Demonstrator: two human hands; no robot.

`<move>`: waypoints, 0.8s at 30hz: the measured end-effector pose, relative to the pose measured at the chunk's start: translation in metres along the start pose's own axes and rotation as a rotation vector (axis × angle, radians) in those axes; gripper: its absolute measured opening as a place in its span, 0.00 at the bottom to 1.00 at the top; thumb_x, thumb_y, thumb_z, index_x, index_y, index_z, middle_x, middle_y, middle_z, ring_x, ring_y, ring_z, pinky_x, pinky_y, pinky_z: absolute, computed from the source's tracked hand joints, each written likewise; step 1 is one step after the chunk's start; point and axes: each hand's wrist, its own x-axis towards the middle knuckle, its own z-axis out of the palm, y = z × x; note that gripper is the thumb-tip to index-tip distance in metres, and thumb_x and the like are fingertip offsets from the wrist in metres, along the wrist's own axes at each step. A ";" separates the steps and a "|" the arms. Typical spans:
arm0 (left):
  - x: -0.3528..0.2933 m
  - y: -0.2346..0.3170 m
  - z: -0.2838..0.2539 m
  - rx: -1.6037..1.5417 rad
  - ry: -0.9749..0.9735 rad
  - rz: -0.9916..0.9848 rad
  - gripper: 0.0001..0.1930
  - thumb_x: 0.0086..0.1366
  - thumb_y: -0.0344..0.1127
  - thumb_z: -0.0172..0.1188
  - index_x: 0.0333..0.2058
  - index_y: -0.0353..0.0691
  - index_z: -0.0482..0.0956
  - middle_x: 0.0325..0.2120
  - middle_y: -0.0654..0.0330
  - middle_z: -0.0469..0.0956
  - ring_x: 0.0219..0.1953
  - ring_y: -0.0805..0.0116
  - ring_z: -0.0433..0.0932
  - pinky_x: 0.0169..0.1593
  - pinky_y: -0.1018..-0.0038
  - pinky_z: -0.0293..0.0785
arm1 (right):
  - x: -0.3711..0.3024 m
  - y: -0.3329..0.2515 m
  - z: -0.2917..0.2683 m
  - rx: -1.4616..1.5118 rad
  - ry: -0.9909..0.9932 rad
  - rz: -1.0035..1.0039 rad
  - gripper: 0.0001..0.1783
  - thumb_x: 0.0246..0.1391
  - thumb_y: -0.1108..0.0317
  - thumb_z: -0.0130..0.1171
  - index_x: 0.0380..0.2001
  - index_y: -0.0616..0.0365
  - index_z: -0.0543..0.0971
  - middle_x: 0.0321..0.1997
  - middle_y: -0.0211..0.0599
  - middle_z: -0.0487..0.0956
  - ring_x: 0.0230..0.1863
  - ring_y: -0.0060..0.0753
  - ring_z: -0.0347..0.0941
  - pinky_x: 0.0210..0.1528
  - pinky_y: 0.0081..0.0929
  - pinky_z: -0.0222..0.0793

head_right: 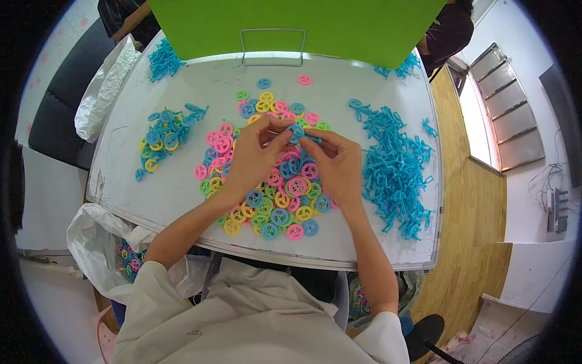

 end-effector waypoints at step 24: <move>0.011 -0.002 -0.016 0.427 -0.109 0.139 0.09 0.55 0.31 0.63 0.36 0.37 0.79 0.27 0.57 0.76 0.27 0.63 0.75 0.33 0.69 0.72 | 0.008 -0.005 -0.022 -0.010 0.029 -0.074 0.10 0.52 0.75 0.61 0.37 0.65 0.76 0.30 0.33 0.80 0.34 0.17 0.75 0.34 0.15 0.70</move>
